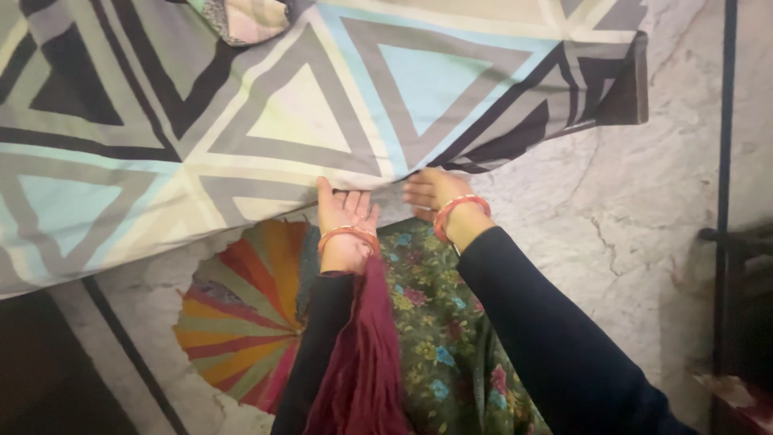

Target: The person folds a large patterned bed sheet on a metal bed frame. They smooth the fabric, align edges, and fold the sheet in half multiple times to create a compact bundle.

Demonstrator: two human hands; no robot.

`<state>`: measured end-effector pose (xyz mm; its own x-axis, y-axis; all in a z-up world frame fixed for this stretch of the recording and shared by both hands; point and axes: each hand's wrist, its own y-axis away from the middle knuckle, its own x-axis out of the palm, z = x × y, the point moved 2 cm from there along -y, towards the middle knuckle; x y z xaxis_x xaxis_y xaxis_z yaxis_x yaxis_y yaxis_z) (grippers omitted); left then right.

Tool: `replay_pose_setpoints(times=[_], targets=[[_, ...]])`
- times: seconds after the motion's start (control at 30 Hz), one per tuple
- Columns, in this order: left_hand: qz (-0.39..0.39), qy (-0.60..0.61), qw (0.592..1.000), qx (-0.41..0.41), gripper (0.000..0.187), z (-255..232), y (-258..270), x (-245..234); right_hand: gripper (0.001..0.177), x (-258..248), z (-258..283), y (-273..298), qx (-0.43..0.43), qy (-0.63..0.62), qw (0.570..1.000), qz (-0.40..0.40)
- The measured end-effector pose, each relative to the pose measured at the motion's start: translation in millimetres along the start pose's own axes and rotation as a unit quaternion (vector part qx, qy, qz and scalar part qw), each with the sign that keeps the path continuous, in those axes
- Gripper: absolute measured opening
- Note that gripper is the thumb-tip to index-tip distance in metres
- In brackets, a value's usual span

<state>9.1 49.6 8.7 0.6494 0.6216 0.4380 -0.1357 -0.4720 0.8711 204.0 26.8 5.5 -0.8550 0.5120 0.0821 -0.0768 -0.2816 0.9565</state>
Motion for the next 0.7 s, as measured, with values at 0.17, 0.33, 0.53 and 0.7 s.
replay_pose_setpoints(times=[0.17, 0.33, 0.53, 0.7], targets=[[0.038, 0.021, 0.999, -0.029, 0.113, 27, -1, 13, 0.040, -40, 0, 6, -0.095, -0.170, 0.979, -0.053], [0.043, 0.068, 0.995, -0.056, 0.121, 36, 0, 53, 0.053, -46, 15, 13, -0.115, -0.203, 0.972, -0.034], [0.062, 0.071, 0.993, -0.065, 0.130, 26, 3, 81, 0.064, -43, 28, 15, -0.111, -0.194, 0.971, -0.079], [0.039, 0.106, 0.993, -0.035, 0.132, 35, 3, 97, 0.068, -35, 35, 22, -0.097, -0.213, 0.969, -0.076]])
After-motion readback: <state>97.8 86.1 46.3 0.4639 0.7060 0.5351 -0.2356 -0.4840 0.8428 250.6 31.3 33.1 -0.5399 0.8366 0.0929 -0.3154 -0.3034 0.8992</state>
